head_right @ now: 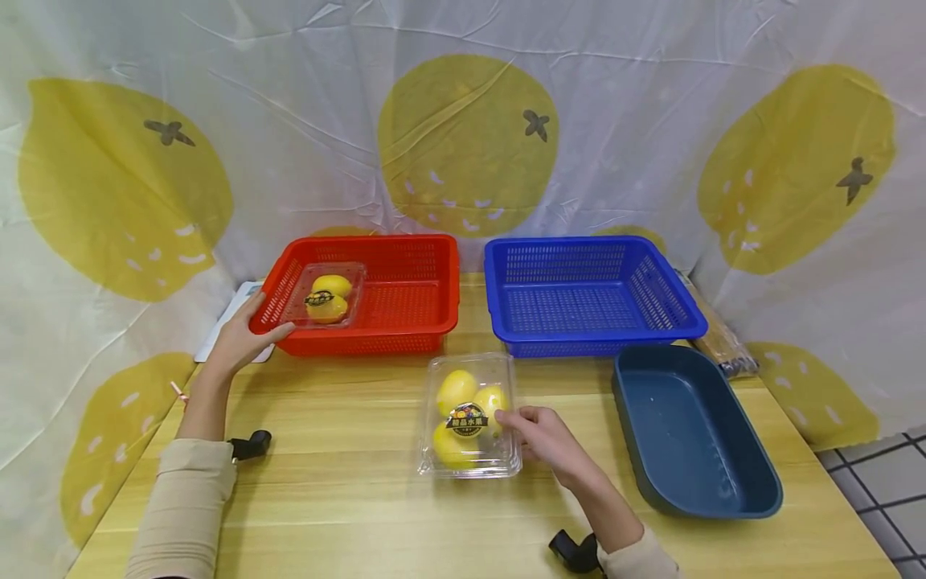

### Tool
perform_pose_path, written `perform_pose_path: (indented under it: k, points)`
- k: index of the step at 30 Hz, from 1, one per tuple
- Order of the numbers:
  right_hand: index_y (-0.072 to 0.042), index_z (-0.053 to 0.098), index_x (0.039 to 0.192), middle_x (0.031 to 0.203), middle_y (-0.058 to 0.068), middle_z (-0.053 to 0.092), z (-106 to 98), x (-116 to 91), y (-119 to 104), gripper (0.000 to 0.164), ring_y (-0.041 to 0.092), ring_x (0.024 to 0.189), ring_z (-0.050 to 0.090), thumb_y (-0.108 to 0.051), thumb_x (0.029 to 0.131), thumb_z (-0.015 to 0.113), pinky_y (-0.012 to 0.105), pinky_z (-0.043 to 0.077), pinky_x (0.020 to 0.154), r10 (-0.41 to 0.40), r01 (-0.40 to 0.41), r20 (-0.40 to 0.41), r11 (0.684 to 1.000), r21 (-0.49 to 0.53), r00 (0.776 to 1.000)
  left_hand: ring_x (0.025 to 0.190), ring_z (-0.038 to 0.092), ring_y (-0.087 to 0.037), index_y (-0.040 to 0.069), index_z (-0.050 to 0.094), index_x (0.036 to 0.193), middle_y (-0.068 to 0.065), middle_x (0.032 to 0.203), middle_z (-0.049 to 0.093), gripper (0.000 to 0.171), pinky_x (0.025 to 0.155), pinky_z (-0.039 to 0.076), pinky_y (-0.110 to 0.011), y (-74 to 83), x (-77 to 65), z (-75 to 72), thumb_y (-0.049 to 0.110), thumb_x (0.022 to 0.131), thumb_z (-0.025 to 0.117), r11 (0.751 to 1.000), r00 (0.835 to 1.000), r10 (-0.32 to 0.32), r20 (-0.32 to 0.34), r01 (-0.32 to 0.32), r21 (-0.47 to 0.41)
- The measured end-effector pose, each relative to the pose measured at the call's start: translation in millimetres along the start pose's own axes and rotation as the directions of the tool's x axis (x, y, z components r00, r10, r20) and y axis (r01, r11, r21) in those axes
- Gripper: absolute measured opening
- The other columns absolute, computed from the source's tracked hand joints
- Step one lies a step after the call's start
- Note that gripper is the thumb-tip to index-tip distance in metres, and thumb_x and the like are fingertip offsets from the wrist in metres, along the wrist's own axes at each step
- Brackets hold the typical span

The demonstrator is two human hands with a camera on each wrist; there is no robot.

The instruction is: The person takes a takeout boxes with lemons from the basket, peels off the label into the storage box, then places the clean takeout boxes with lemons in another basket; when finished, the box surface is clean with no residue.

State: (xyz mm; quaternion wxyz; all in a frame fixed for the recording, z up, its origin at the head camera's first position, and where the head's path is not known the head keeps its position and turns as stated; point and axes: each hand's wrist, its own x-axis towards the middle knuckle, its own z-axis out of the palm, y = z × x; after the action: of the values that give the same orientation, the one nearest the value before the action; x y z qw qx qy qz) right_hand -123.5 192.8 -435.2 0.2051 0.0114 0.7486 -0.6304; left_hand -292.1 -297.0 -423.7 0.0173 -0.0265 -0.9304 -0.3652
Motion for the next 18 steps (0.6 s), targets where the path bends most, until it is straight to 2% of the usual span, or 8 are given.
perform_pose_path:
  k: [8,14,18]
  points:
    - [0.017,0.051,0.122,0.106,0.014,0.062,0,11,13,0.059,0.014,0.089,0.064,-0.036,0.098,0.054,0.031,0.058,0.080,0.015,-0.015,-0.003,1.000,0.017,1.000,0.142,0.026,-0.046,0.014,0.004,0.158,-0.013,0.165,0.007,0.102,0.107,0.038,-0.064,1.3,-0.2,0.2,0.055,0.086,0.065,1.000,1.000,-0.002,0.010,0.002,-0.007]
    - [0.011,0.062,0.116,0.104,0.012,0.067,0,14,14,0.053,0.013,0.087,0.064,-0.037,0.095,0.059,0.026,0.056,0.078,0.027,-0.036,-0.115,0.997,-0.075,0.993,0.144,0.023,-0.046,0.013,0.005,0.157,-0.012,0.166,0.005,0.104,0.108,0.036,-0.064,0.5,-1.6,-0.2,0.058,0.085,0.064,1.000,1.000,0.003,0.005,-0.003,-0.006]
    - [0.012,0.062,0.117,0.108,0.014,0.068,-3,13,13,0.051,0.014,0.089,0.067,-0.034,0.095,0.060,0.031,0.058,0.083,0.023,-0.033,-0.123,0.996,-0.080,0.992,0.144,0.023,-0.045,0.013,0.005,0.157,-0.010,0.166,0.005,0.103,0.109,0.034,-0.063,0.4,-2.0,-0.4,0.058,0.085,0.064,1.000,1.000,0.005,0.002,-0.005,-0.011]
